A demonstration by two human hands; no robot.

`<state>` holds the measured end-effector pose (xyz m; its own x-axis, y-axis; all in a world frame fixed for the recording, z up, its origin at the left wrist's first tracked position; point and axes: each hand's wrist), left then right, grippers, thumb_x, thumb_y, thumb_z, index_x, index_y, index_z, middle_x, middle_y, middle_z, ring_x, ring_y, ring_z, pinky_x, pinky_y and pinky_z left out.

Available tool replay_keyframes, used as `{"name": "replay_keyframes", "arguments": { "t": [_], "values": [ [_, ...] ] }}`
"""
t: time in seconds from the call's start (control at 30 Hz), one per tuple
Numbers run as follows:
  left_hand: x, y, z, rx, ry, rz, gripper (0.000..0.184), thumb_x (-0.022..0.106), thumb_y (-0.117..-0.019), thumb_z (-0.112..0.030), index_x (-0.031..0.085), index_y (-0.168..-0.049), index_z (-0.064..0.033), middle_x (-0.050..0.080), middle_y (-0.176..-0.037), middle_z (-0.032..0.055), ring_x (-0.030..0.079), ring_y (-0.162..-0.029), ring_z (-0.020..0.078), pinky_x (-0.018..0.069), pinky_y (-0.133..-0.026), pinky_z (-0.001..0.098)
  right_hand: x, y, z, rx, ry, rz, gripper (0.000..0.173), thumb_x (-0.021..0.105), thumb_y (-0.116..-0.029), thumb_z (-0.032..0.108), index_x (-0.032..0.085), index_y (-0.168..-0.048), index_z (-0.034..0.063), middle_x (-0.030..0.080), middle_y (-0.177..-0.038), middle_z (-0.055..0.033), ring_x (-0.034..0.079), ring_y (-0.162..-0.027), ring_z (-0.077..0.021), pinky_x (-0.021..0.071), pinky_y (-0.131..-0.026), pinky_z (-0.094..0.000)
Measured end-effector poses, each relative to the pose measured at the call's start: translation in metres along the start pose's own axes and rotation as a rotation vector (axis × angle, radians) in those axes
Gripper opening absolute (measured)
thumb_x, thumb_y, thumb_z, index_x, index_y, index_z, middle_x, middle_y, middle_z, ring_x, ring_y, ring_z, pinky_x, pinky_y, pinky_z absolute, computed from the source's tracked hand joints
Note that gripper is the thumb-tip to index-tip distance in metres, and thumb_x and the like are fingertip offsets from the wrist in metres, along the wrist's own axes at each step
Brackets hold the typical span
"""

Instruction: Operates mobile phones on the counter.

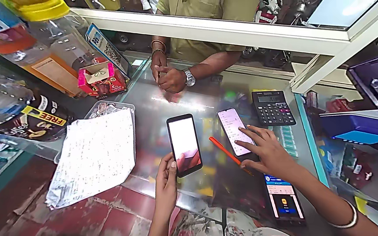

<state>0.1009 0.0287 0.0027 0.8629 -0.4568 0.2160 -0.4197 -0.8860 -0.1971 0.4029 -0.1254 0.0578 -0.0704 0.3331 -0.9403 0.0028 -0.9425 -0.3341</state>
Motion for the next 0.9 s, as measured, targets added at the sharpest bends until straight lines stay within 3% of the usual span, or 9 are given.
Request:
{"name": "replay_keyframes", "arguments": {
  "t": [0.1, 0.2, 0.37, 0.47, 0.57, 0.9],
  "values": [
    [-0.001, 0.000, 0.001, 0.007, 0.006, 0.011, 0.031, 0.041, -0.1082, -0.011, 0.050, -0.134, 0.0035, 0.072, -0.111, 0.0034, 0.070, -0.101, 0.0096, 0.0582, -0.092, 0.0276, -0.001, 0.000, -0.001, 0.047, -0.008, -0.031, 0.074, 0.040, -0.0924, 0.079, 0.064, -0.139, 0.0261, 0.049, -0.153, -0.0202, 0.047, -0.139, -0.0416, 0.0390, -0.106, -0.0626],
    [-0.001, -0.001, 0.001, 0.008, 0.002, 0.011, 0.030, 0.041, -0.1081, -0.010, 0.051, -0.133, 0.0032, 0.072, -0.110, 0.0031, 0.070, -0.101, 0.0089, 0.0577, -0.092, 0.0269, 0.000, 0.001, -0.006, 0.104, -0.018, -0.044, 0.082, 0.043, -0.0908, 0.080, 0.054, -0.148, 0.0219, 0.048, -0.154, -0.0194, 0.048, -0.139, -0.0394, 0.0390, -0.108, -0.0604],
    [-0.001, -0.003, 0.000, -0.024, 0.016, 0.014, 0.031, 0.041, -0.1078, -0.009, 0.050, -0.134, 0.0050, 0.071, -0.113, 0.0060, 0.069, -0.104, 0.0107, 0.0572, -0.094, 0.0280, 0.006, -0.001, -0.015, 0.209, -0.174, -0.056, 0.081, 0.051, -0.0928, 0.070, 0.052, -0.148, 0.0098, 0.058, -0.142, -0.0182, 0.060, -0.122, -0.0379, 0.0487, -0.094, -0.0578],
    [-0.001, -0.005, -0.001, -0.049, 0.014, 0.011, 0.031, 0.040, -0.1077, -0.009, 0.050, -0.134, 0.0047, 0.070, -0.113, 0.0064, 0.069, -0.103, 0.0108, 0.0582, -0.091, 0.0283, 0.006, -0.004, -0.026, 0.288, -0.310, -0.043, 0.082, 0.049, -0.0967, 0.064, 0.046, -0.152, 0.0042, 0.061, -0.139, -0.0166, 0.059, -0.124, -0.0337, 0.0455, -0.104, -0.0555],
    [-0.002, -0.005, -0.001, -0.069, 0.004, 0.014, 0.032, 0.039, -0.1078, -0.009, 0.050, -0.134, 0.0048, 0.069, -0.113, 0.0063, 0.069, -0.101, 0.0100, 0.0581, -0.090, 0.0277, 0.007, -0.004, -0.035, 0.305, -0.399, -0.044, 0.082, 0.049, -0.0976, 0.059, 0.041, -0.152, -0.0021, 0.064, -0.132, -0.0175, 0.061, -0.121, -0.0305, 0.0470, -0.105, -0.0502],
    [-0.001, -0.008, -0.004, -0.099, 0.005, 0.008, 0.032, 0.038, -0.1076, -0.010, 0.050, -0.134, 0.0039, 0.070, -0.110, 0.0057, 0.070, -0.097, 0.0105, 0.0595, -0.086, 0.0279, 0.007, -0.001, -0.039, 0.303, -0.463, -0.045, 0.084, 0.047, -0.0977, 0.059, 0.038, -0.154, -0.0022, 0.065, -0.134, -0.0147, 0.060, -0.125, -0.0252, 0.0473, -0.108, -0.0442]
  ]
}}
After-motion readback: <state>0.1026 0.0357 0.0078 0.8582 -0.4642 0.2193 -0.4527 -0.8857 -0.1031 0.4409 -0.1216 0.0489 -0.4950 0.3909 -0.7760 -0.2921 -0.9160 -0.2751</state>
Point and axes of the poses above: each hand's wrist, its own y-axis away from the middle knuckle, its own x-axis out of the palm, z = x × y
